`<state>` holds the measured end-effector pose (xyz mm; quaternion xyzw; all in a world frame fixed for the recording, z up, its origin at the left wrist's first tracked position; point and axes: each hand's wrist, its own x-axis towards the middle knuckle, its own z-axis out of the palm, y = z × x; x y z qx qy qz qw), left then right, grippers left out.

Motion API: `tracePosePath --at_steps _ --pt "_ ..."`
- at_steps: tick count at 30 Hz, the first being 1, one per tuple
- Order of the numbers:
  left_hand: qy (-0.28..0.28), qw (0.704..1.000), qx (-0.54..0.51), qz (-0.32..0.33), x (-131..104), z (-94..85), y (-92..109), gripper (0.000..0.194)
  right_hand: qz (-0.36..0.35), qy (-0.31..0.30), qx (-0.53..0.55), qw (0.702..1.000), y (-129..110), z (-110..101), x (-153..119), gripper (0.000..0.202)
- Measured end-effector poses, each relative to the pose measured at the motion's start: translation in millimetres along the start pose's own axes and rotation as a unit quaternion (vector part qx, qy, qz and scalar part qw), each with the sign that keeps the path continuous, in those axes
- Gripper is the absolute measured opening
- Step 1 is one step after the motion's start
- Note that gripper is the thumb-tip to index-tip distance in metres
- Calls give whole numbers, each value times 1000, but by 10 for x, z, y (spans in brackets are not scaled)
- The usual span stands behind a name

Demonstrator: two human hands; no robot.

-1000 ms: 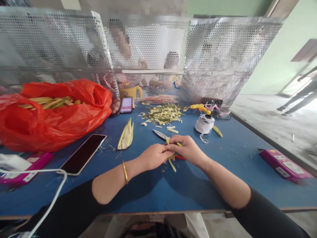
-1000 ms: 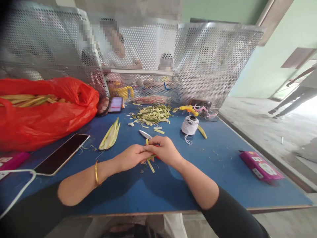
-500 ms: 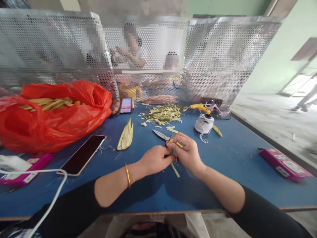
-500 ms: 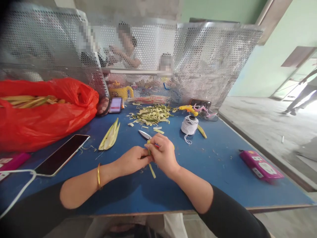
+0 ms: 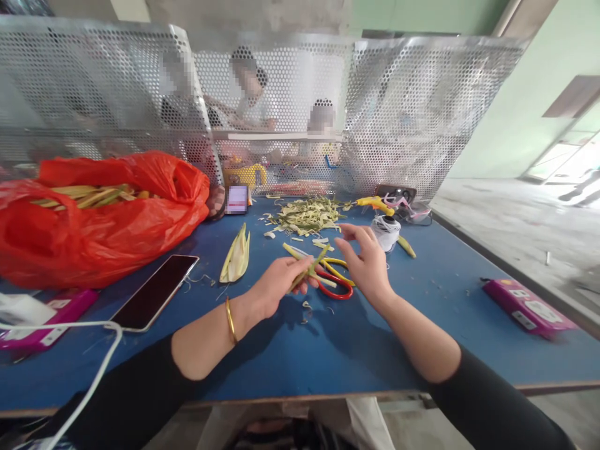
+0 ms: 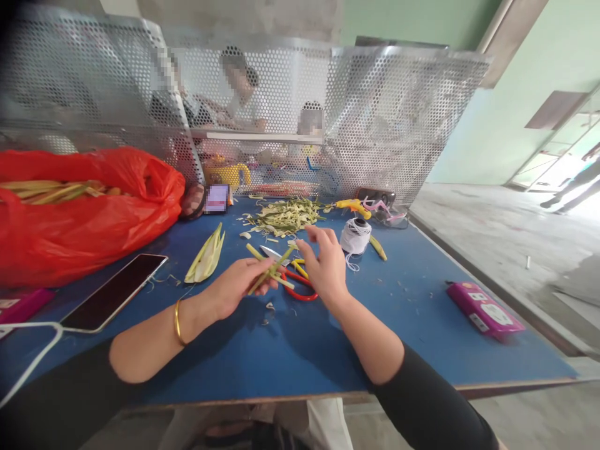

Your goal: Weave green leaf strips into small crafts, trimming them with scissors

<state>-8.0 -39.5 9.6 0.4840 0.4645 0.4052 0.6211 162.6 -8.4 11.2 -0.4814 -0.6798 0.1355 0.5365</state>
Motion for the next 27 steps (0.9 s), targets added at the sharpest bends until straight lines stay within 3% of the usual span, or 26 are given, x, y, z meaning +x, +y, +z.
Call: tracePosePath --at_steps 2,4,5,7,12,16,20,27 --pt "-5 999 -39 -26 10 -39 29 40 156 -73 120 978 41 36 18 39" --pt "-16 997 -55 -42 14 -54 29 43 266 -168 240 918 53 79 4 44" --pt "-24 997 -55 -46 14 -53 21 44 296 -201 283 890 48 96 -10 45" --pt "-44 997 -44 -50 11 -39 -1 43 314 -225 328 862 23 114 -38 45" --pt "-53 997 -19 -60 7 -5 -43 31 309 -228 349 855 -26 125 -85 38" --pt "-44 998 -20 -46 14 17 -61 21 300 -175 348 871 -31 169 -125 33" --pt "-47 998 -30 -37 -1 52 -83 21 294 -128 344 882 -57 194 -148 30" --pt "-37 992 -111 -38 -16 -22 5 26 303 -128 348 878 -79 141 -78 43"
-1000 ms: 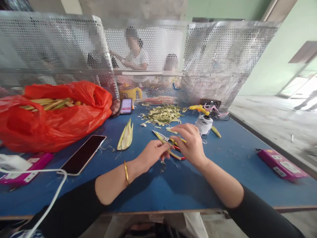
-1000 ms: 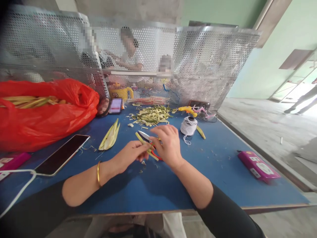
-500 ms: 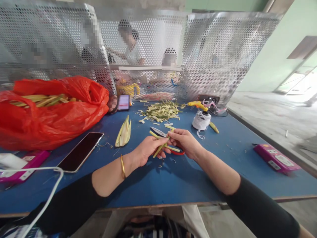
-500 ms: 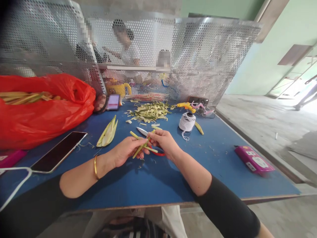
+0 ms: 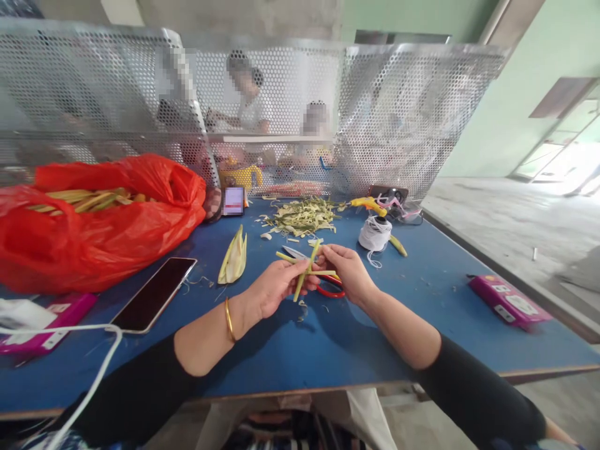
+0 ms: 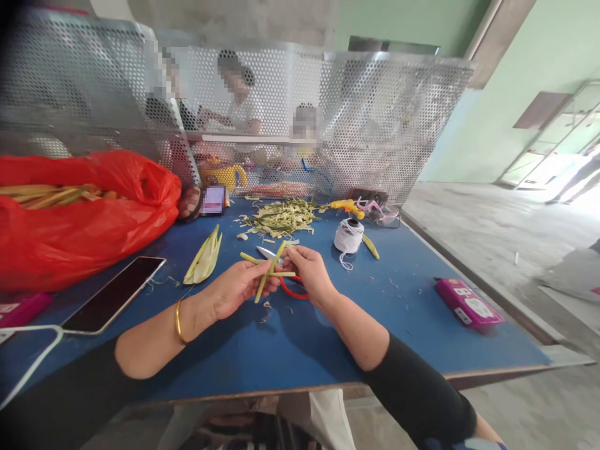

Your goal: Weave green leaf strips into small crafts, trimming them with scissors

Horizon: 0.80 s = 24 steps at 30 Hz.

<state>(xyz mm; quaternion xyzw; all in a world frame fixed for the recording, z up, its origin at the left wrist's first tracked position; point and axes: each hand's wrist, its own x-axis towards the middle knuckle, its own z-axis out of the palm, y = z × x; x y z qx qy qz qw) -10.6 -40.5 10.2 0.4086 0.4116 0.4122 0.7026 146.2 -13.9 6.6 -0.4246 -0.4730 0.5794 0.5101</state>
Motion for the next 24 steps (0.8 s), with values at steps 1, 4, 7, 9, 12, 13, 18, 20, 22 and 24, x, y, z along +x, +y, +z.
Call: tracePosePath --at_steps 1,4,7,9,12,13,18,20,22,24 --pt "0 1000 -21 8 3 -19 41 23 -5 18 -2 1000 -15 -7 0 45" --pt "5 995 -76 60 15 -72 152 21 -11 24 -43 999 -51 -6 -17 47" --pt "21 990 -95 102 32 -104 193 24 4 -84 -110 990 -57 63 -27 45" --pt "31 990 -83 109 46 -115 180 29 -13 -145 -146 979 -37 146 -14 44" --pt "52 990 -64 116 69 -119 142 37 -67 -151 -174 971 35 271 15 44" --pt "56 989 -62 123 76 -118 131 37 -83 -140 -173 971 65 298 18 44" --pt "56 987 -82 130 100 -81 97 37 -148 -125 -203 960 180 274 -35 40" --pt "61 986 -94 121 100 -61 90 37 -168 -128 -239 948 180 234 -64 38" --pt "69 985 -105 116 94 -45 88 36 -188 -143 -265 935 158 209 -81 35" --pt "79 984 -116 114 86 -37 86 34 -212 -161 -281 922 135 202 -84 33"
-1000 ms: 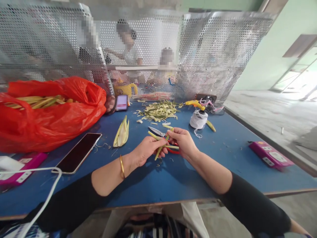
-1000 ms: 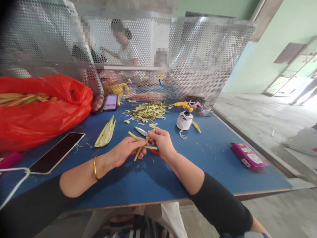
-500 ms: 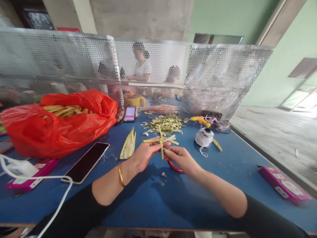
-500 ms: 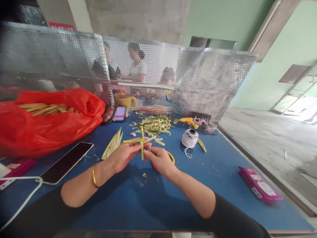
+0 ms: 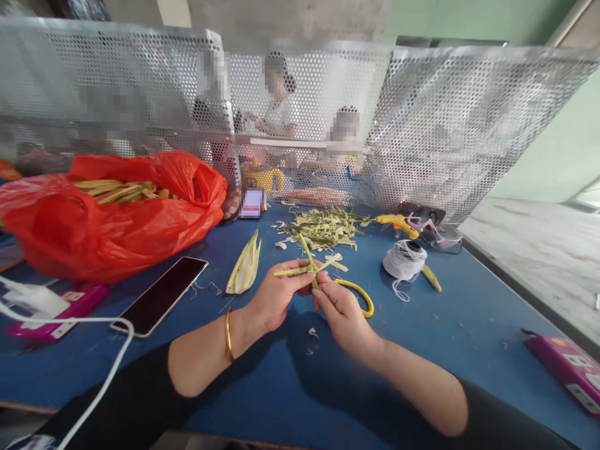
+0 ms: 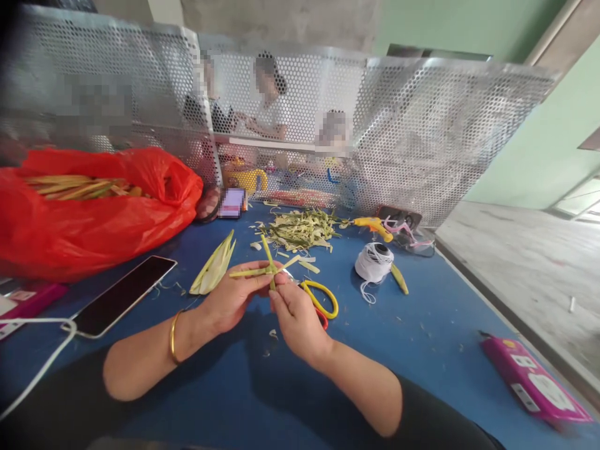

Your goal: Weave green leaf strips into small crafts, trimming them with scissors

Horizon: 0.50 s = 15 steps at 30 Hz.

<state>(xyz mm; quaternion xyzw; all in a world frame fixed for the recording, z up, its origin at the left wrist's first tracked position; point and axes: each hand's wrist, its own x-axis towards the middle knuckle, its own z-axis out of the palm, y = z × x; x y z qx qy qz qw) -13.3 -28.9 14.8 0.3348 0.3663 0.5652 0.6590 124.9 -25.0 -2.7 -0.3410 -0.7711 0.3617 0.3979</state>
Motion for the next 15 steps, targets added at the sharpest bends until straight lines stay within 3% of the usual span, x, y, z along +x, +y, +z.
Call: tracePosePath --at_steps 3,6,13,15 --pt "10 1000 -2 -7 6 -13 -4 31 -15 -11 -13 1000 2 -10 17 33" --pt "-14 999 16 -30 40 -66 29 29 43 -27 -1 999 27 -41 43 35" --pt "-246 966 30 -79 101 -283 346 47 117 -128 71 982 -43 -382 176 40" --pt "-241 965 41 -94 104 -296 354 49 124 -155 65 978 -58 -464 200 41"
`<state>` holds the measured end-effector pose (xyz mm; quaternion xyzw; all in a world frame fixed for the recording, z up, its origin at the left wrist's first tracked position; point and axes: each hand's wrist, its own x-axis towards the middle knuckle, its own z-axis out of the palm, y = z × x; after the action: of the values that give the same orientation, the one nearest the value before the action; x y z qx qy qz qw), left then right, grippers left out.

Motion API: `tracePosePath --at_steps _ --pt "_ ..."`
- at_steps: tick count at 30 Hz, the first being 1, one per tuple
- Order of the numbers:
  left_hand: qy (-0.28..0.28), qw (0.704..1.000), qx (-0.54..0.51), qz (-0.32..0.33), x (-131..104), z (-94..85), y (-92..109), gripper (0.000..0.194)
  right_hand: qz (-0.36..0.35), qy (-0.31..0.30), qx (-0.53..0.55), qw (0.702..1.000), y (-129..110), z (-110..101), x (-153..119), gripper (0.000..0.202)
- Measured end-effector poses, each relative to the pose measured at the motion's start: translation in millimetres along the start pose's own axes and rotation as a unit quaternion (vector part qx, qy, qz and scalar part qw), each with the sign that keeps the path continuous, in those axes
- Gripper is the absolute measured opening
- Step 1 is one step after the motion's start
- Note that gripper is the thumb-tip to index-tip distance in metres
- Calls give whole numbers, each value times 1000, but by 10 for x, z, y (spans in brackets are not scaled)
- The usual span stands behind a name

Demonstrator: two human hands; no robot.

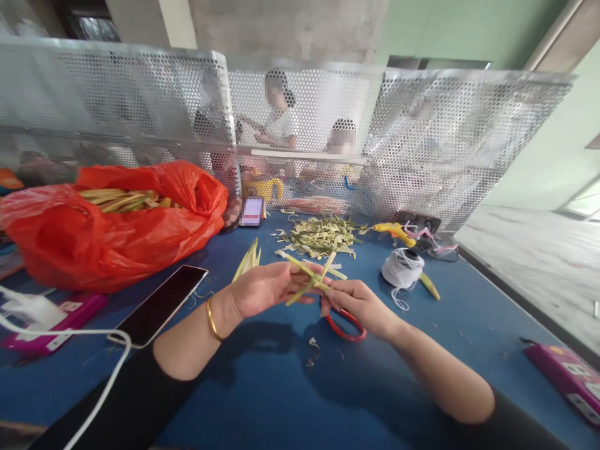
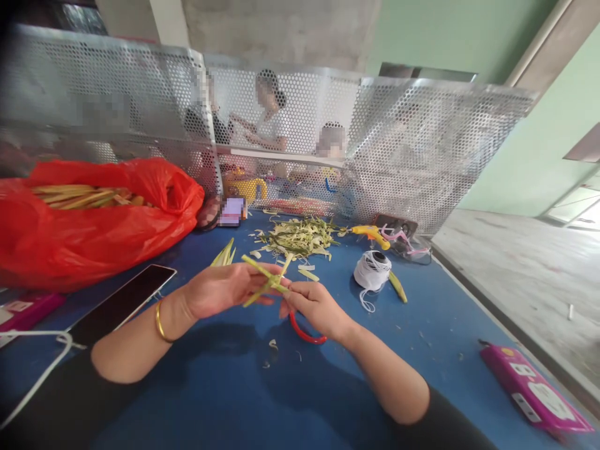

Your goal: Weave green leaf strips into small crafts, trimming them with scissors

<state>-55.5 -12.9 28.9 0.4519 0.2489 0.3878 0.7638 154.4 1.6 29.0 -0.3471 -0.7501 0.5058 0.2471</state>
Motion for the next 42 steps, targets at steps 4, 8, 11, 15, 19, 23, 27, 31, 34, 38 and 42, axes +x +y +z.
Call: tracePosePath --at_steps 4,8,11,15,19,23,27,31,34,38,42 --pt "173 983 65 6 50 96 -139 29 4 -11 -28 1000 33 -41 17 43" --pt "189 979 71 -17 76 182 -244 26 14 125 4 992 54 -16 58 40" --pt "180 980 78 -34 77 182 -271 29 20 157 127 979 28 14 69 37" --pt "154 983 82 -59 80 204 -307 34 33 136 208 968 39 88 64 34" --pt "171 975 133 -53 82 271 -355 28 26 151 189 970 104 170 66 33" --pt "165 973 155 -39 86 299 -385 22 31 178 219 959 134 247 45 30" --pt "156 973 166 -27 92 307 -386 19 54 206 288 934 124 297 26 30" --pt "163 972 168 -21 95 322 -399 19 54 244 298 921 104 291 35 31" --pt "162 972 166 -21 92 325 -419 21 52 251 302 918 98 276 46 34" --pt "168 973 158 -34 86 316 -436 27 57 236 297 923 123 242 56 39" --pt "166 980 107 -41 81 294 -415 38 44 212 262 941 139 136 77 38"
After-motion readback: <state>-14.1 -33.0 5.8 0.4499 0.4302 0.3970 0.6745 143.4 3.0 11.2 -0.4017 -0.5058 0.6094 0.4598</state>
